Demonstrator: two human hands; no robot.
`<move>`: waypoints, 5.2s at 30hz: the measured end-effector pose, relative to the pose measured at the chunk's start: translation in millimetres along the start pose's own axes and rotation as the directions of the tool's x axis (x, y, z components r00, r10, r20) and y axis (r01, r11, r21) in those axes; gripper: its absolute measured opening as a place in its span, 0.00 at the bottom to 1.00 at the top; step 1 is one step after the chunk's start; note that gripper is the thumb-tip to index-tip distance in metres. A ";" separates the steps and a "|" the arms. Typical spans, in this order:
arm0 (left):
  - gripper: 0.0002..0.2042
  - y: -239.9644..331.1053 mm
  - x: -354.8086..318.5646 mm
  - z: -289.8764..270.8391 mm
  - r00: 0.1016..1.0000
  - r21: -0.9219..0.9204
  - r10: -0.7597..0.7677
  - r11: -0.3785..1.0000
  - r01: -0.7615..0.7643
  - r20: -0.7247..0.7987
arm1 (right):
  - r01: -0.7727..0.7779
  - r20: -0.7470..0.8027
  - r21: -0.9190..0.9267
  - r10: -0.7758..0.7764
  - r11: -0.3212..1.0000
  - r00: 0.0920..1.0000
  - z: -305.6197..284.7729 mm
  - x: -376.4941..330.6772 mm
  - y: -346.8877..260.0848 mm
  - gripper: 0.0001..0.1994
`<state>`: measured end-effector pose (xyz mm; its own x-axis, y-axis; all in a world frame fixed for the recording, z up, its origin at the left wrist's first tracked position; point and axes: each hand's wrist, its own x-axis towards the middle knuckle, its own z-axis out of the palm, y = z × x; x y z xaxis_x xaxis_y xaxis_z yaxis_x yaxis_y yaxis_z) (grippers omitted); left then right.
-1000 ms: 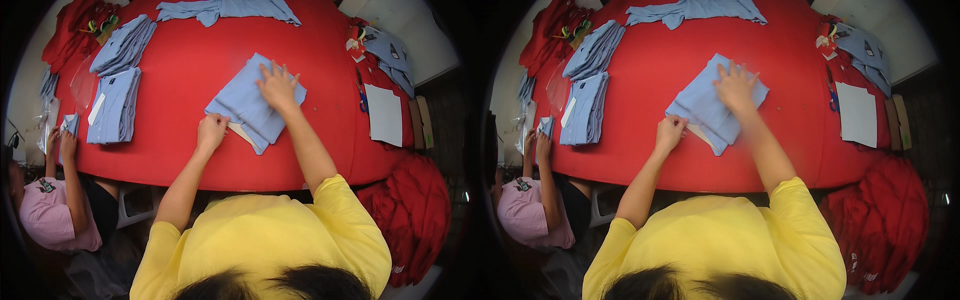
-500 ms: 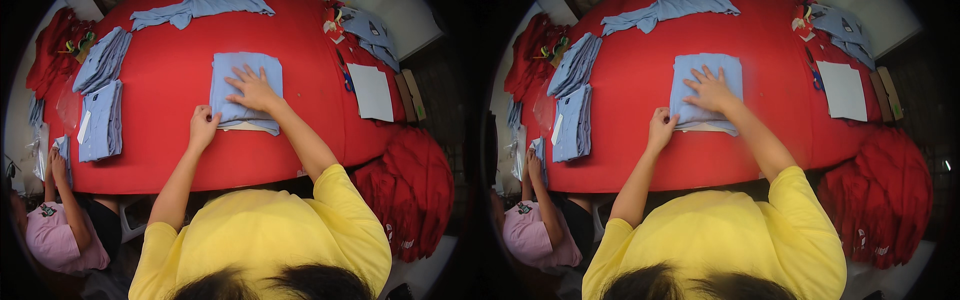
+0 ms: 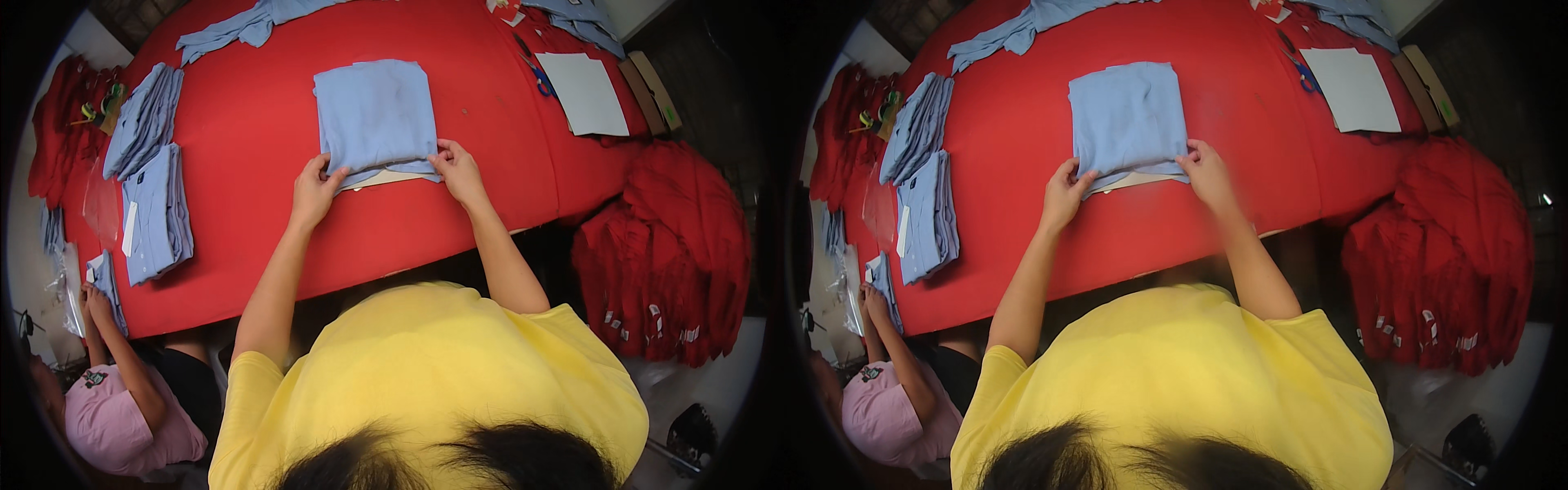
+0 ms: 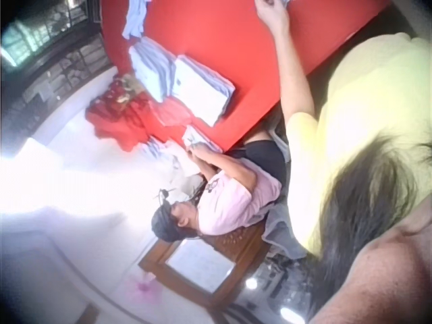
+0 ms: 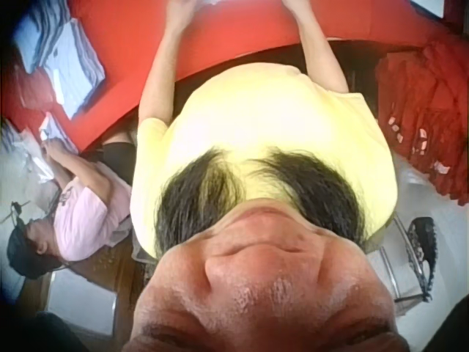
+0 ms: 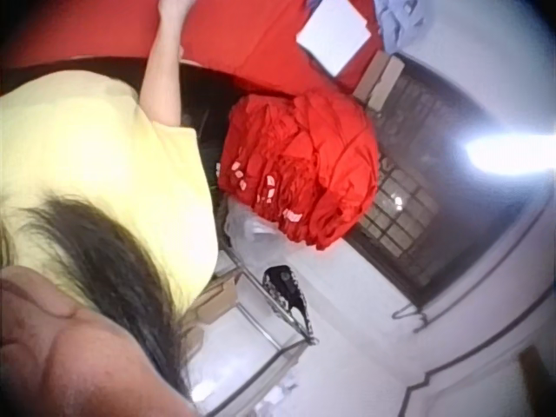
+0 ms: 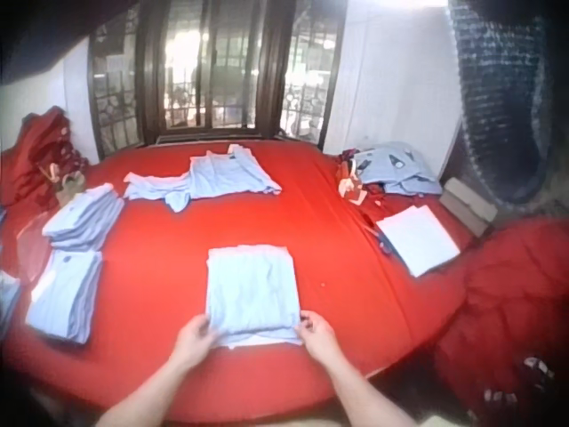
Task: The person folds several light-blue button-down shirts on a red surface, using a cardboard template for each to ensure uniform size, and trimming loose threads with small shears.
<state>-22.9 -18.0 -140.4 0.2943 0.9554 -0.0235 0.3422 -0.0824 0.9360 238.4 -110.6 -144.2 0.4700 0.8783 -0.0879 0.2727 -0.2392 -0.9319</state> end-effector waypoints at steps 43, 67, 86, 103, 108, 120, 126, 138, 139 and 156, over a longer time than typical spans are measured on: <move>0.14 11.9 -15.5 -17.7 0.988 0.656 0.140 0.741 -0.147 0.062 | -0.110 0.067 -0.097 0.117 0.989 0.991 2.8 -39.1 -28.3 0.07; 0.15 1.3 -20.9 48.7 0.672 0.431 0.653 0.525 -0.734 0.349 | 0.028 -0.079 -0.523 -0.081 0.852 0.994 -16.0 -53.3 -37.1 0.24; 0.25 51.2 -36.6 -36.8 0.997 0.057 0.061 0.996 -0.063 0.048 | 0.216 0.155 0.076 -0.226 0.973 0.962 -12.9 -48.0 -92.6 0.14; 0.14 26.5 78.7 -48.2 0.992 -0.047 -0.120 0.991 0.122 0.031 | 0.127 0.050 0.373 -0.157 0.919 0.986 29.3 79.9 -26.3 0.12; 0.15 9.0 80.3 -49.2 0.967 -0.049 -0.249 0.968 0.247 -0.055 | 0.008 0.270 0.508 -0.168 0.861 0.948 31.7 52.3 -51.4 0.22; 0.20 52.4 13.7 -133.7 0.990 0.195 0.032 0.981 -0.005 -0.139 | 0.280 0.662 0.129 -0.292 0.951 0.690 48.8 69.0 -144.5 0.32; 0.19 111.8 -17.9 -305.2 0.950 0.422 0.090 0.905 0.047 -0.299 | 0.146 0.745 0.411 -0.424 0.900 0.514 178.8 60.6 -253.6 0.30; 0.18 -71.5 16.0 -458.2 0.803 0.332 -0.084 0.881 0.337 -0.591 | 0.483 0.623 0.297 -0.550 0.824 0.555 489.1 44.4 -196.8 0.36; 0.17 -79.1 0.8 -461.2 0.766 0.289 0.000 0.926 0.242 -0.642 | 0.464 0.631 0.303 -0.540 0.832 0.557 490.2 38.0 -197.2 0.36; 0.08 -42.2 -81.1 -410.0 0.795 -0.097 -0.129 0.991 0.089 -0.592 | 0.504 0.624 0.172 -0.490 0.846 0.609 471.0 36.9 -220.7 0.33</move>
<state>-427.1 24.2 -34.0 -0.3389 0.9383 0.0685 0.2787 0.0306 0.9599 -199.9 169.6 -107.5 -0.3711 0.9103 0.1834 0.3231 0.3117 -0.8935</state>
